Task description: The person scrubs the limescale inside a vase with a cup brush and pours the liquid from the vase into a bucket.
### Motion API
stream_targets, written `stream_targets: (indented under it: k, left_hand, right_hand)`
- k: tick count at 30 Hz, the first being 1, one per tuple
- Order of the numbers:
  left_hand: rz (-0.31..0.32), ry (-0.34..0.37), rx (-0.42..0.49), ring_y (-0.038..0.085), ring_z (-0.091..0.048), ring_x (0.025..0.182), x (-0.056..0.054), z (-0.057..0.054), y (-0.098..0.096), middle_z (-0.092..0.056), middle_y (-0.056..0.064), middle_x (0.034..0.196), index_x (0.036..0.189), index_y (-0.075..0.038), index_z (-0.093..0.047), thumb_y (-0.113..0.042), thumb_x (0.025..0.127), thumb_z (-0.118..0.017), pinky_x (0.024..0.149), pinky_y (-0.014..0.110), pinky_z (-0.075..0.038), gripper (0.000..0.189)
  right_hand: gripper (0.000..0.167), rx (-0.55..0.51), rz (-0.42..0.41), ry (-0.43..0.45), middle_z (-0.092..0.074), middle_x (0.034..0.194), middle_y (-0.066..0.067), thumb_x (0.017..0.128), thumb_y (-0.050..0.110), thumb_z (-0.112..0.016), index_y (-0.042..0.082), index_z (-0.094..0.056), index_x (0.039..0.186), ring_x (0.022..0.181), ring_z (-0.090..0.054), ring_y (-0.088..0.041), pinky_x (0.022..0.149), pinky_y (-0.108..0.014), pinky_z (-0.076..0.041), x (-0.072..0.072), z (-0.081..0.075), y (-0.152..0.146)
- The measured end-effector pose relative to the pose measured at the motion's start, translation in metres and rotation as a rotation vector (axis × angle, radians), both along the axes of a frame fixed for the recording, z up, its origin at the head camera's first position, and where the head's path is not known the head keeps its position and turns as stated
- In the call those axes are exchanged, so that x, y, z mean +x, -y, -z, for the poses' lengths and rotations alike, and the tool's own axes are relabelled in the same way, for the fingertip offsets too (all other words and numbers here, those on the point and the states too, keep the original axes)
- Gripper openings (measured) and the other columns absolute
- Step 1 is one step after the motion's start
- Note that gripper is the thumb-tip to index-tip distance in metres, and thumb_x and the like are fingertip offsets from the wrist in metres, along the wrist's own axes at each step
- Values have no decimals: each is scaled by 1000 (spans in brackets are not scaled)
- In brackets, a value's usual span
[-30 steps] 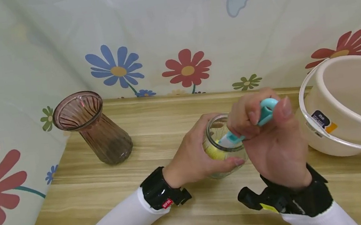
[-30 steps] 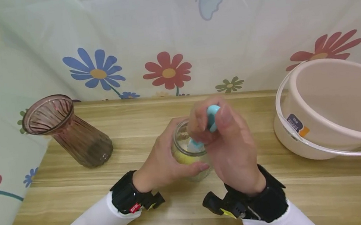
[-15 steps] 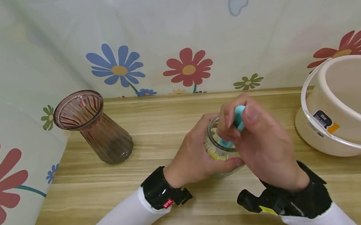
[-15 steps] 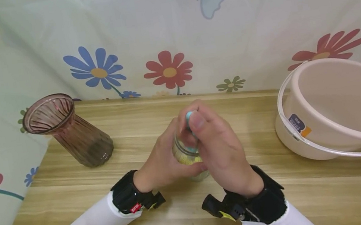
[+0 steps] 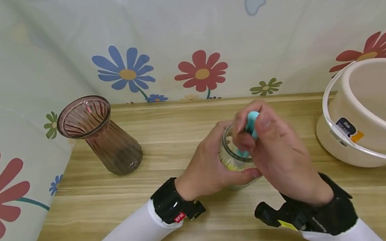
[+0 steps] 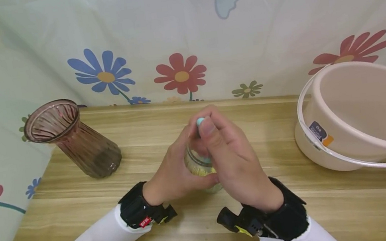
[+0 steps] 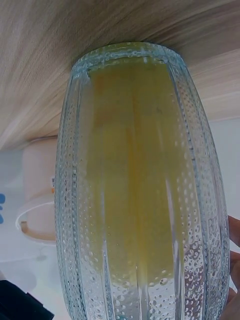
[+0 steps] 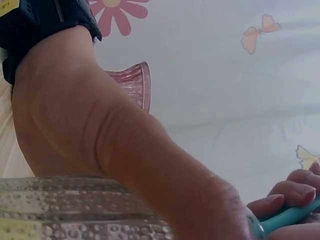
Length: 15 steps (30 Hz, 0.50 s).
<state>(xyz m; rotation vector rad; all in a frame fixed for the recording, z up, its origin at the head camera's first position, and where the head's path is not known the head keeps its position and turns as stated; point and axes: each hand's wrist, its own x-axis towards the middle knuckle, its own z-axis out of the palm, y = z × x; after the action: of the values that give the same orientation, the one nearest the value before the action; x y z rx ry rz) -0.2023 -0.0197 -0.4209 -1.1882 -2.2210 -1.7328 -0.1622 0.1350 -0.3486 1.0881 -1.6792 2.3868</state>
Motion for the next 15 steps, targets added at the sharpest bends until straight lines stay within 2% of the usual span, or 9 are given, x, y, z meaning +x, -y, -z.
stream_targets:
  k: [3, 10, 15]
  left_hand:
    - [16, 25, 13, 12, -62, 114, 0, 0, 0, -61, 1, 128, 143, -15, -41, -16, 72, -95, 97, 30, -58, 89]
    - [25, 70, 32, 24, -62, 119, 1, -1, 0, -59, 3, 135, 144, -18, -42, -19, 73, -94, 102, 36, -57, 88]
    - [27, 65, 43, 24, -62, 118, 1, -1, -1, -60, 3, 135, 143, -18, -43, -18, 72, -94, 101, 36, -58, 87]
  right_hand:
    - [29, -80, 14, -1, -38, 86, -4, 114, 22, -29, 5, -52, 112, 79, -35, -21, 71, -38, -24, 0, -3, -2]
    - [44, -421, -47, -46, -37, 77, -11, 113, 31, -36, -10, -50, 103, 69, -36, -24, 66, -38, -26, -2, -15, -15]
    - [48, -456, -49, -56, -36, 76, -11, 113, 34, -34, -11, -48, 101, 66, -35, -23, 64, -37, -26, -4, -18, -16]
